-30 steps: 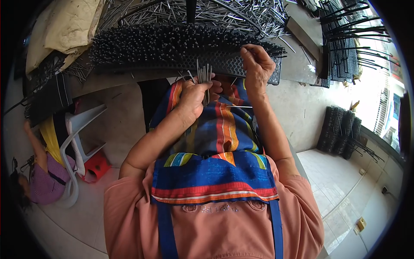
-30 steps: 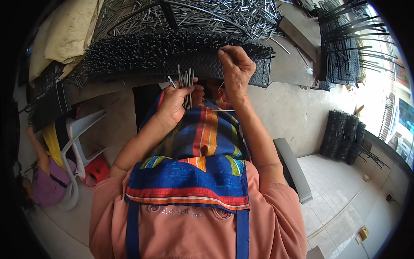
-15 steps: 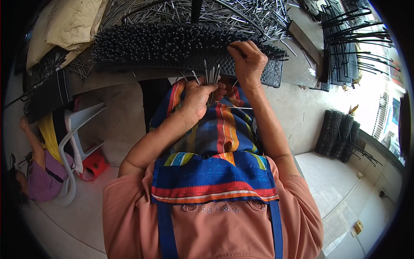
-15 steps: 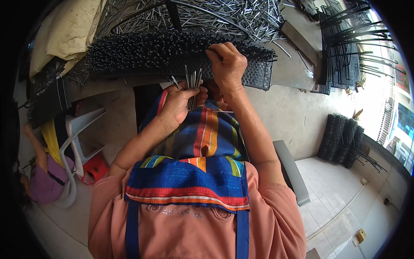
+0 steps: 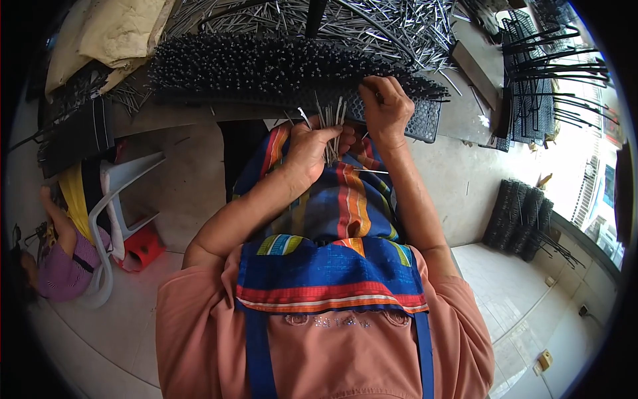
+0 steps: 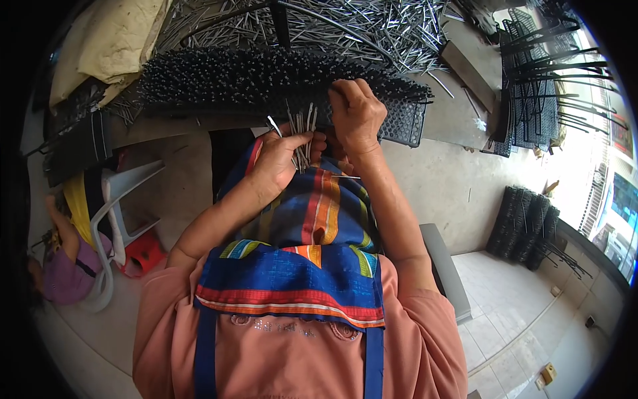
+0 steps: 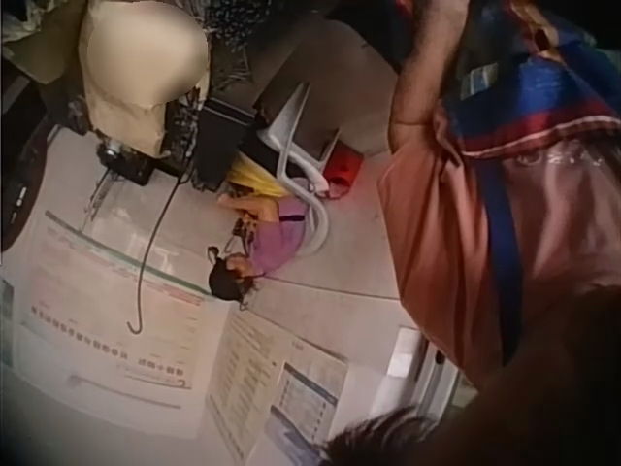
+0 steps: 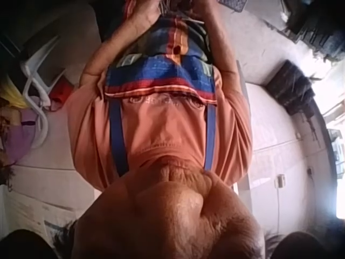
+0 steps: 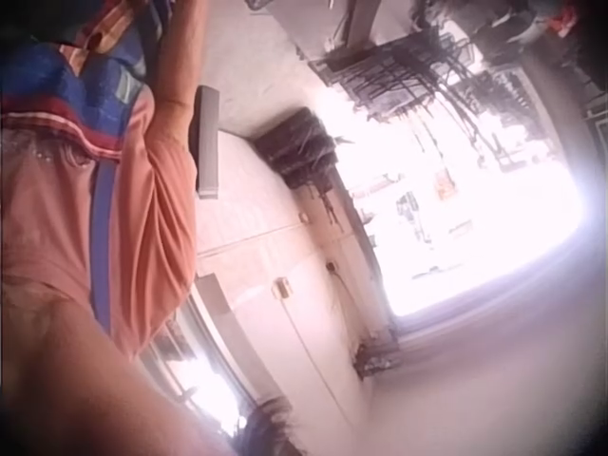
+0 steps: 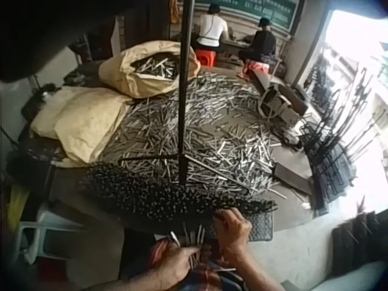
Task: Manually inserting thin metal rods into the holes of a black mesh grid panel.
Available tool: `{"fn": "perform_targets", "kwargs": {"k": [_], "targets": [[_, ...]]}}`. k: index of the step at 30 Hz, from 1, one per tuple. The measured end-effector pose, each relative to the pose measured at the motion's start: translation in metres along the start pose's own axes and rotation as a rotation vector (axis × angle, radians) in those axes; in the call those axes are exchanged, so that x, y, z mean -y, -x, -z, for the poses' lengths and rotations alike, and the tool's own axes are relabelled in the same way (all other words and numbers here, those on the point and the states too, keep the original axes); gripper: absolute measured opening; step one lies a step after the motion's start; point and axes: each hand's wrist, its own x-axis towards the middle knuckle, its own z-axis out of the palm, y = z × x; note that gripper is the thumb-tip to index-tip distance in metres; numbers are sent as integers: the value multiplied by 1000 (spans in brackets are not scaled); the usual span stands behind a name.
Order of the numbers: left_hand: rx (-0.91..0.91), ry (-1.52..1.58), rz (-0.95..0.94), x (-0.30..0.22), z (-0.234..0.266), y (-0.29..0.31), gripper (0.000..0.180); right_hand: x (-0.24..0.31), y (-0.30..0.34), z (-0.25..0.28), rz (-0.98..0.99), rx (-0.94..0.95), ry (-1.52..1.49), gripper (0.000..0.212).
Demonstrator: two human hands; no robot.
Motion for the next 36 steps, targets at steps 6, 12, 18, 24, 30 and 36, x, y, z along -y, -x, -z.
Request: {"fn": "perform_targets", "kwargs": {"k": [6, 12, 18, 24, 30, 36], "targets": [[109, 42, 54, -4, -7, 5, 16, 16, 8, 22, -511, 285, -455, 15], [187, 12, 64, 1, -10, 7, 21, 9, 18, 31, -773, 564, -685, 15], [14, -69, 40, 9, 3, 4, 20, -1, 9, 34, -531, -190, -760, 6], [140, -375, 76, 26, 16, 17, 23, -18, 0, 22, -158, -236, -457, 8], [143, -243, 39, 10, -1, 21, 21, -13, 0, 18, -218, -218, -526, 8], [121, -161, 59, 5, -9, 16, 17, -15, 0, 16, -118, -201, -396, 11]]}}
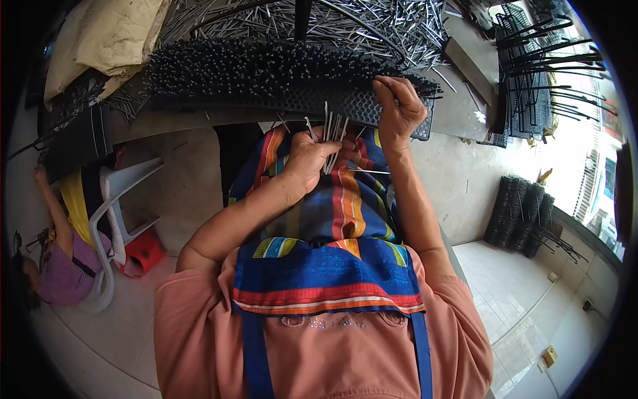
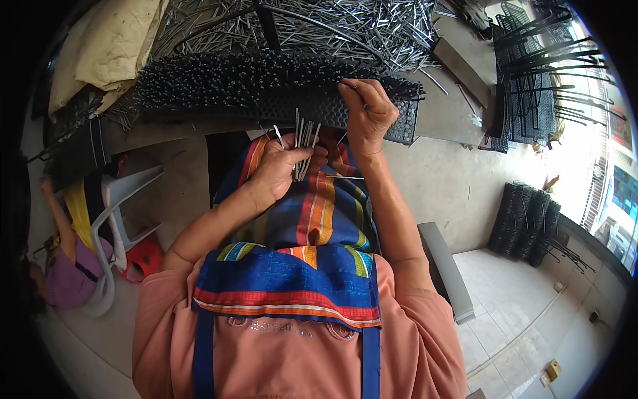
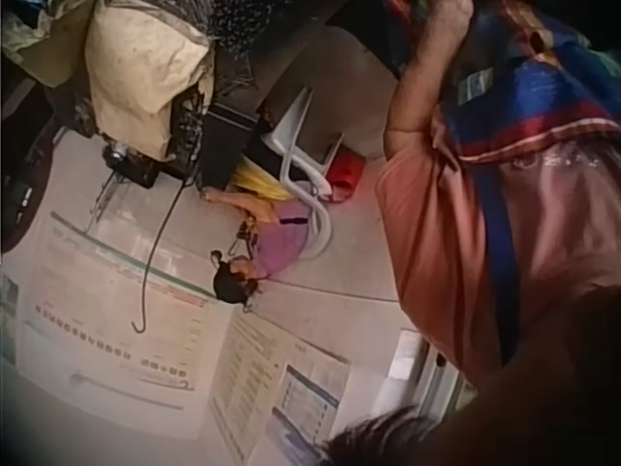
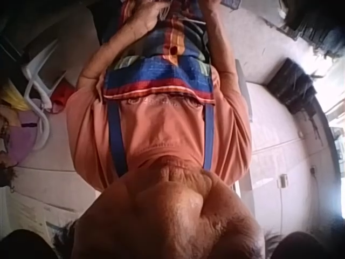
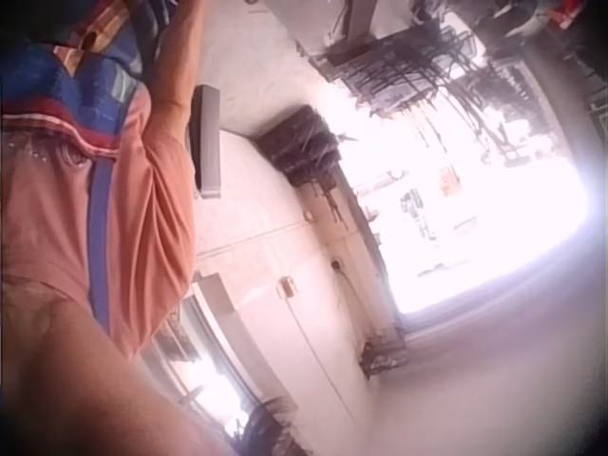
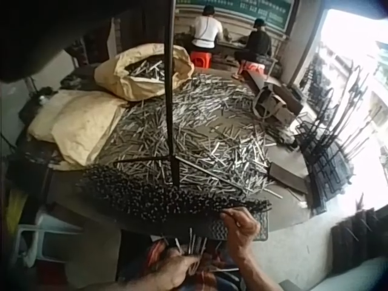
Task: Manually inserting thin metal rods into the holes of a black mesh grid panel.
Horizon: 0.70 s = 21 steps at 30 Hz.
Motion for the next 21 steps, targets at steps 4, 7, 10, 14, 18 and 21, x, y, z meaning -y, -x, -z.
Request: {"fn": "perform_targets", "kwargs": {"k": [4, 7, 10, 14, 18, 21], "targets": [[-6, -13, -22, 0, 0, -4, 18, 4, 1, -3, -133, -23, -121, 10], [-28, -22, -34, 5, 5, -10, 19, 6, 3, -3, -123, -27, -128, 9], [-24, 35, -1, 5, 2, -11, 19, 5, 3, -1, -92, -30, -115, 9], [-9, 35, -4, 5, 1, -12, 20, 3, 0, 1, -131, -28, -142, 9], [-37, 0, -18, 1, 0, -11, 20, 2, 0, 2, -152, -41, -183, 9], [-62, 4, -1, 3, 3, -14, 21, 1, 4, 1, -134, -39, -129, 9]]}}
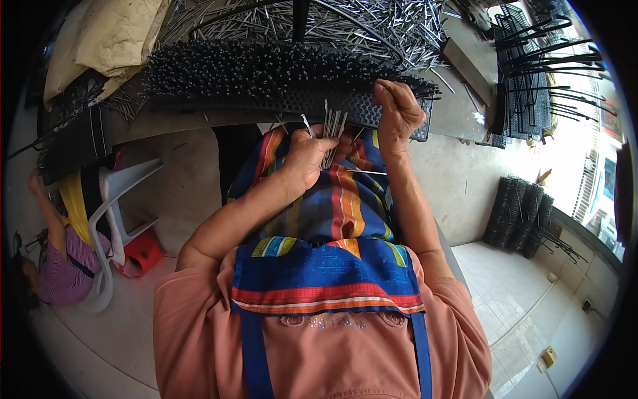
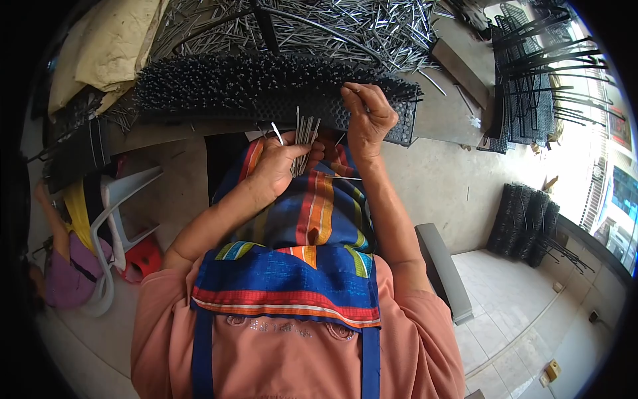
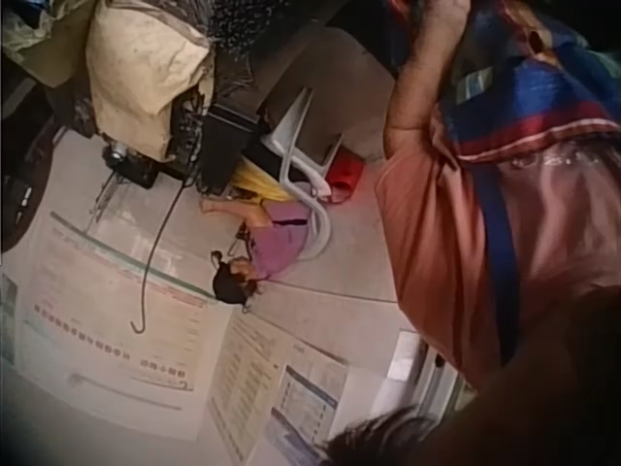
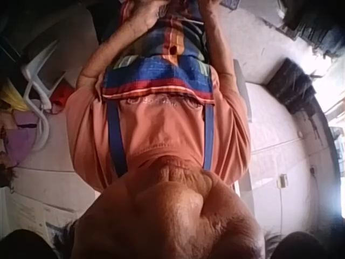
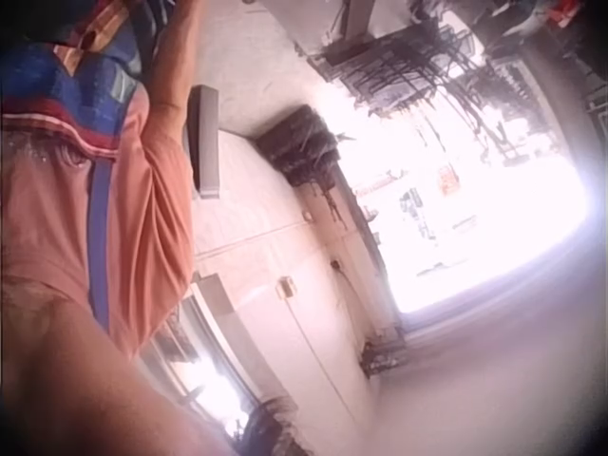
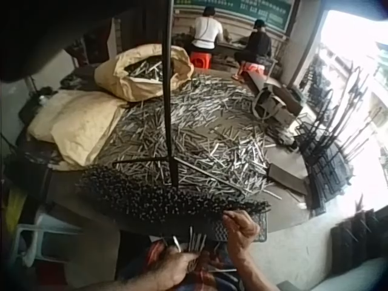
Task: Manually inserting thin metal rods into the holes of a black mesh grid panel.
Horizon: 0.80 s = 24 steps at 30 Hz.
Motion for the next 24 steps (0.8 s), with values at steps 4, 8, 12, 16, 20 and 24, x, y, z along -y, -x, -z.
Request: {"fn": "perform_targets", "kwargs": {"k": [4, 8, 12, 16, 20, 24], "targets": [[48, 34, -7, 3, -2, -1, 24, -13, 7, -3, -10, 53, 59, 9], [43, 25, -17, 3, -1, 1, 25, -12, 9, -5, 41, 113, 224, 9], [41, 14, -24, 1, 0, 1, 24, 0, 9, -5, 75, 65, 254, 9], [15, 44, -5, -2, -5, 2, 23, 0, 4, -2, 97, 98, 273, 6], [55, 134, -42, -2, -8, -3, 17, 5, 2, 12, -273, 365, 313, 9], [106, 99, 0, 4, -14, -9, 14, 1, 13, 25, -586, 584, 127, 12]]}}
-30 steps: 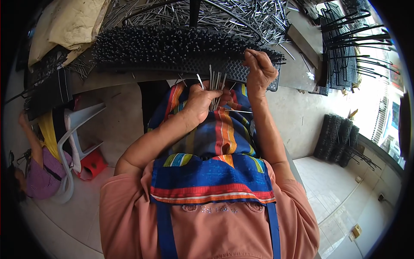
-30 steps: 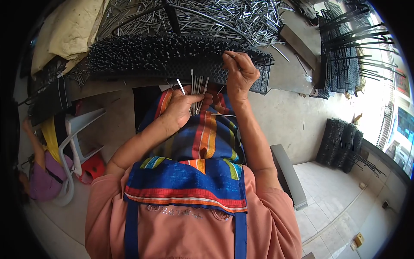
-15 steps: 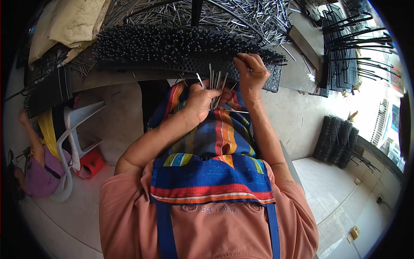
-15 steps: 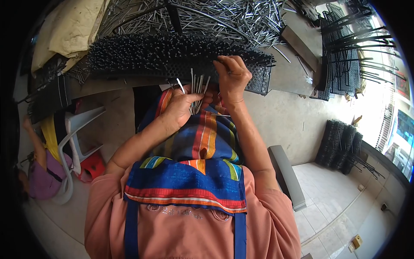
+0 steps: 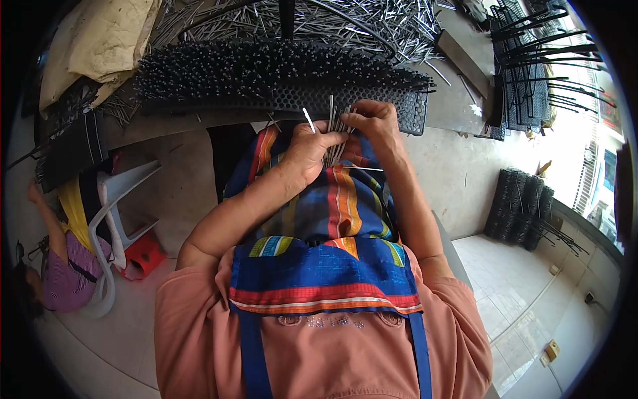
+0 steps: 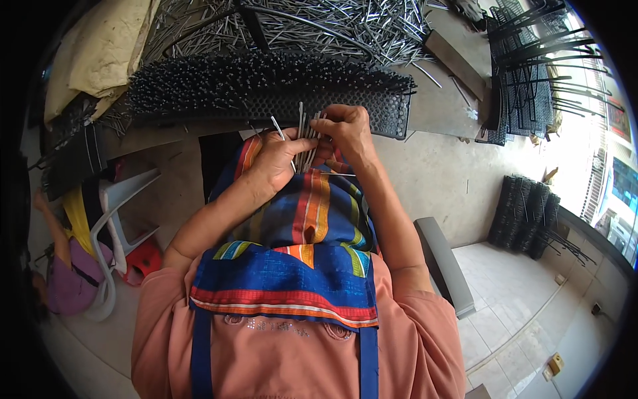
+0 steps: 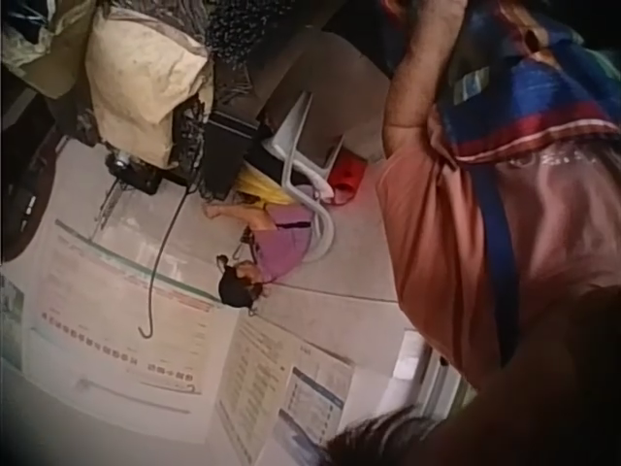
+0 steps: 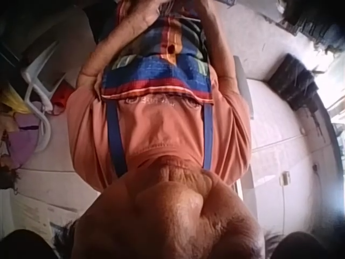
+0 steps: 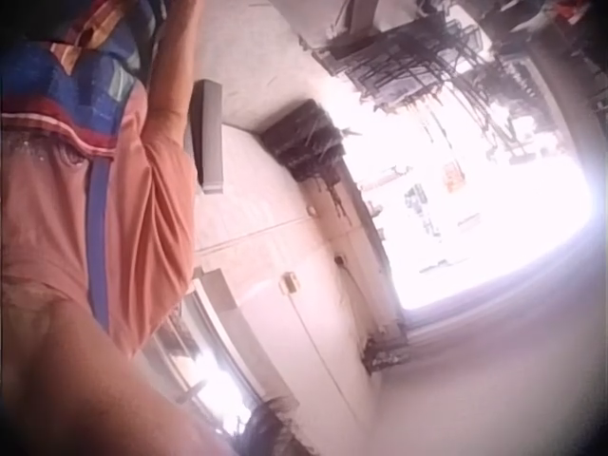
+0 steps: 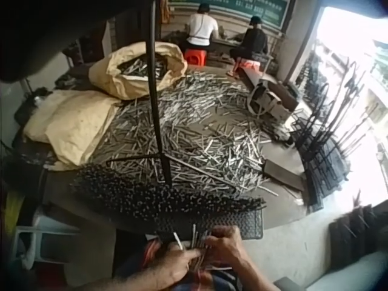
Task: Manually inserting thin metal rods into the holes of a black mesh grid panel.
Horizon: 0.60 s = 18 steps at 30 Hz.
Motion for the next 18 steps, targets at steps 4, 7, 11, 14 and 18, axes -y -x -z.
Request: {"fn": "perform_targets", "kwargs": {"k": [4, 7, 11, 14, 18], "targets": [[-60, 54, -18, 1, -2, 0, 13, -6, 6, 6, -157, -53, -377, 6], [-190, -133, 56, -2, 2, 0, 16, -5, 5, 8, 89, -368, -554, 3], [-204, -86, 67, 6, -3, 2, 17, -5, -15, 14, 505, -636, -306, 4], [-188, -50, 2, 6, -12, 5, 14, -6, -19, 11, 597, -588, -81, 8], [-133, -64, -3, 8, -10, 4, 14, -3, -23, 0, 634, -600, 3, 9]]}}
